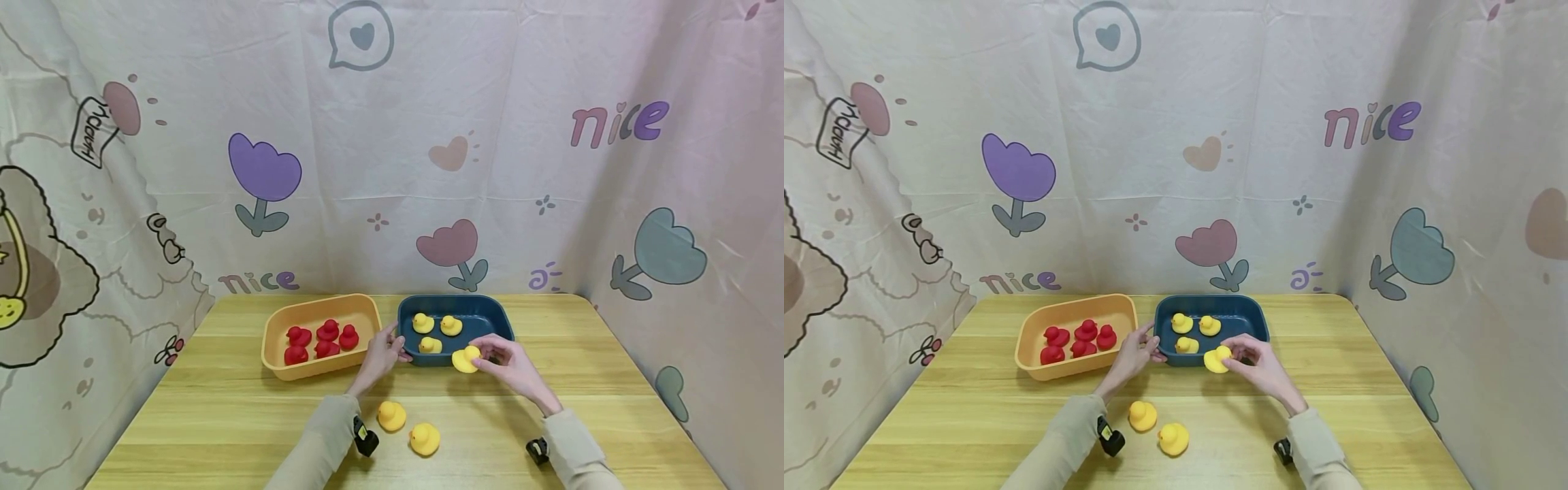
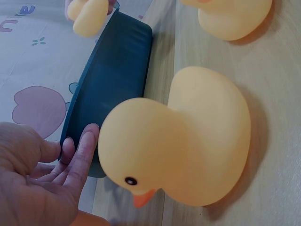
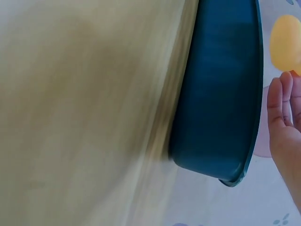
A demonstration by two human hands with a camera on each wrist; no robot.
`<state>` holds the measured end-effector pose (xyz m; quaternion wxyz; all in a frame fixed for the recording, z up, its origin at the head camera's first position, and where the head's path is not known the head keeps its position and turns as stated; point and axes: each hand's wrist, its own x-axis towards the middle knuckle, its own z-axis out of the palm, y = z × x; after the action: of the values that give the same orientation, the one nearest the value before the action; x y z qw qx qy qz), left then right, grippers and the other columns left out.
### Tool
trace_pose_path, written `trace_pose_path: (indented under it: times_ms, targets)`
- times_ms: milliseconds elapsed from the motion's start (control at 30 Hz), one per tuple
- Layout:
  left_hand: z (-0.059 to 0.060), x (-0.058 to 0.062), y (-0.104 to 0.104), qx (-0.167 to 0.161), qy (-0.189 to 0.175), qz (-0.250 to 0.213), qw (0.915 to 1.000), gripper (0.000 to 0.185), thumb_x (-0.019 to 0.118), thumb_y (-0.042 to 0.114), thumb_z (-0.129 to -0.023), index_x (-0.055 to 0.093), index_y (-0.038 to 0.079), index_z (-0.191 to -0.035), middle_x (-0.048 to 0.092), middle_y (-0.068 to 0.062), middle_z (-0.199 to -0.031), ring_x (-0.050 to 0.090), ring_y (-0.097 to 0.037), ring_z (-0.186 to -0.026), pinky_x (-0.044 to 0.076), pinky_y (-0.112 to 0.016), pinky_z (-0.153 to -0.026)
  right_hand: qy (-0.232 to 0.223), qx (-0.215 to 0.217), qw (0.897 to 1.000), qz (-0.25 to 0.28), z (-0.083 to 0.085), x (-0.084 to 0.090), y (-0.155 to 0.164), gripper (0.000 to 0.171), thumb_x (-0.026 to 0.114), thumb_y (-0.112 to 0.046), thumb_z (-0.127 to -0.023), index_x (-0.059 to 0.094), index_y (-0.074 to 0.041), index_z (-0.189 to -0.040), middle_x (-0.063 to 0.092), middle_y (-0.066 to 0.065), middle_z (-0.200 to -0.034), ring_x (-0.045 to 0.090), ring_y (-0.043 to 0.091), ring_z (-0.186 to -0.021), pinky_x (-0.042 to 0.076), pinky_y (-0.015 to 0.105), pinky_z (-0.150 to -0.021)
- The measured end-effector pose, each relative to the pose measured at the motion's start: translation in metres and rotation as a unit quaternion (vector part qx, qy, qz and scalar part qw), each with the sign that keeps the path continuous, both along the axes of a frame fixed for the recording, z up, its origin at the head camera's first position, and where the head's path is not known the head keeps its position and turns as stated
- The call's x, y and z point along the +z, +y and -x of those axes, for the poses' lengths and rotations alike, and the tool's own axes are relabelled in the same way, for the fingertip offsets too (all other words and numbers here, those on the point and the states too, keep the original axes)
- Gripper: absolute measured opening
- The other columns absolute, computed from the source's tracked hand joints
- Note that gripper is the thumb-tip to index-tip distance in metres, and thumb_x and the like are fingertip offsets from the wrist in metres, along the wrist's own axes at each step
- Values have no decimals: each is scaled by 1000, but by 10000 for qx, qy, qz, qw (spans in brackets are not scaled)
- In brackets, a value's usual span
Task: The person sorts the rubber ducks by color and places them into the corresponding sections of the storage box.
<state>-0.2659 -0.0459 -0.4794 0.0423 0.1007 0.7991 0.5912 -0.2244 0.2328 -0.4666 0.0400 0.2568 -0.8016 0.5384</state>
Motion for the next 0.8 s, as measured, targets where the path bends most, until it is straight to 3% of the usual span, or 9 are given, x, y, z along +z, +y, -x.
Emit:
trace_pose_path:
  times_ms: [200, 433, 800]
  targets:
    - [0, 1, 0, 10, 125, 89, 9999, 49, 44, 10, -93, 28, 0, -138, 55, -16, -79, 67, -29, -68, 57, -38, -67, 143, -120, 9998, -77, 9, 3, -3, 25, 64, -17, -82, 60, -9, -105, 59, 9, -94, 52, 15, -77, 50, 19, -66]
    - [1, 0, 0, 50, -103, -9, 9999, 49, 43, 12, -94, 27, 3, -139, 54, -15, -82, 67, -26, -69, 57, -39, -70, 203, -208, 9996, -56, 21, 4, -3, 26, 65, -16, -81, 60, -7, -105, 58, 12, -91, 52, 19, -76, 50, 19, -65]
    - [1, 0, 0, -13, -58, -146, 9999, 49, 42, 10, -94, 25, 1, -139, 55, -18, -85, 68, -24, -67, 56, -39, -69, 90, -439, 9988, -221, 40, 1, -3, 27, 64, -21, -81, 61, -9, -105, 59, 11, -94, 53, 17, -76, 50, 18, -68]
